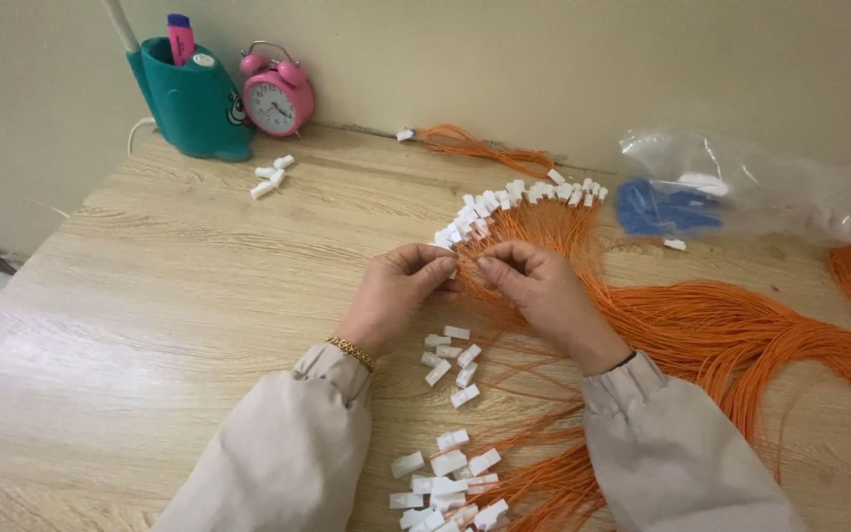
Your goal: The person repeatedly picks up white plastic connectors and orange fiber optic cables from a wooden table. They insert the cable ends into the connectors and place the assembled units back on the table. The task continues throughout the video with no other tools or objects being used.
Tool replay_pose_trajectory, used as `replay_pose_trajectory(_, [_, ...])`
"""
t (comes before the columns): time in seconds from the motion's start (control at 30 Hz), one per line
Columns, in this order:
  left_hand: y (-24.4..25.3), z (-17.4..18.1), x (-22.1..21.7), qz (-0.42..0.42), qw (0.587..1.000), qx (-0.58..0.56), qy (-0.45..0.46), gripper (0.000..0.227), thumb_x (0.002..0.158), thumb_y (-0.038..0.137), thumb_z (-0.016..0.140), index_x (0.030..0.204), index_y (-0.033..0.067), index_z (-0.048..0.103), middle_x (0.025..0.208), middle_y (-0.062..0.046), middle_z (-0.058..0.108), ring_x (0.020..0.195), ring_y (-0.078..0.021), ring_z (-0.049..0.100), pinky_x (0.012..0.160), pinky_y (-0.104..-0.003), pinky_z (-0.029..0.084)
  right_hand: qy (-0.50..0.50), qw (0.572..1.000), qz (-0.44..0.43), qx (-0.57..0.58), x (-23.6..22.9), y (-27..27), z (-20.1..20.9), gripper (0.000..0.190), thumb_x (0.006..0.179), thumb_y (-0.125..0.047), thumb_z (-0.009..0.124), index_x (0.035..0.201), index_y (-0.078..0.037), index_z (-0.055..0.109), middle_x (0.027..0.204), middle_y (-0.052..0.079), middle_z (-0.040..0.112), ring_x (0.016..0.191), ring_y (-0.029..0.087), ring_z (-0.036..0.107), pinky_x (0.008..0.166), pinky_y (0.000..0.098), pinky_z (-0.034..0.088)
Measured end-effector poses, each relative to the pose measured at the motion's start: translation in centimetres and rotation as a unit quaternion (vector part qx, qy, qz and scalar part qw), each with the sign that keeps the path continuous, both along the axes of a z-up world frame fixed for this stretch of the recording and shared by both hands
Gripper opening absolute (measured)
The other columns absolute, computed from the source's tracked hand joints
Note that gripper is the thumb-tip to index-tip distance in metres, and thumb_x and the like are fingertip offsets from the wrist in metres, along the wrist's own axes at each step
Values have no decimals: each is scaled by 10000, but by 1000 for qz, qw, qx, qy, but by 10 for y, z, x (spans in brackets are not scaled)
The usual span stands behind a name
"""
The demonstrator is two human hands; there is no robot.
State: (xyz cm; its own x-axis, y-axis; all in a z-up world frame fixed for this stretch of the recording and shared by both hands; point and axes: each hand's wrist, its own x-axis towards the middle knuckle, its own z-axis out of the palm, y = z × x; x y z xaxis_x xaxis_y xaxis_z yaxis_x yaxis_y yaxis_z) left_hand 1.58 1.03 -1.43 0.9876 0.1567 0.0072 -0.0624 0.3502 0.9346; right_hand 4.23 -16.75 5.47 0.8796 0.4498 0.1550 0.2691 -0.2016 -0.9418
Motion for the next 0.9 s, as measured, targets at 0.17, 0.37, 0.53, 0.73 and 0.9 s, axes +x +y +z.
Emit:
replay_pose_trajectory(0.17, [0,0,-1,1,999,39,-10,209,895,113,691,1061,-15,684,887,-111,674,807,-197,708,740,-302,625,-12,1000,-3,3,-9,2,9,165,916,-160,665,994,-18,695,700,71,645,587,98,556,504,222,465])
replay_pose_trajectory(0.37, [-3,7,-7,0,999,46,-10,194,882,125,711,1042,14,713,881,-104,703,812,-171,700,739,-296,618,-42,999,6,19,-16,6,12,166,856,-111,737,1000,-29,735,750,49,672,701,98,565,615,231,485])
replay_pose_trajectory(0.53, [-5,12,-10,-5,1000,29,-6,200,890,130,703,1040,-3,711,870,-112,701,804,-185,707,741,-313,623,-82,997,-5,12,-16,6,11,131,853,-94,743,976,-52,749,725,30,673,700,75,568,611,212,484])
replay_pose_trajectory(0.73, [-6,7,-8,-33,998,-47,-2,232,962,103,573,1130,-23,671,1017,-128,702,876,-206,703,782,-327,628,-86,996,-20,23,-8,3,-1,141,886,-128,712,1001,-48,730,750,57,672,709,110,579,651,258,516])
replay_pose_trajectory(0.9, [-3,6,-6,-16,999,-49,-9,242,945,9,548,1155,-49,653,1042,-170,684,899,-242,706,805,-349,634,-96,995,-31,-5,-7,1,-4,146,909,-176,689,979,-54,726,731,51,662,705,107,587,621,264,509])
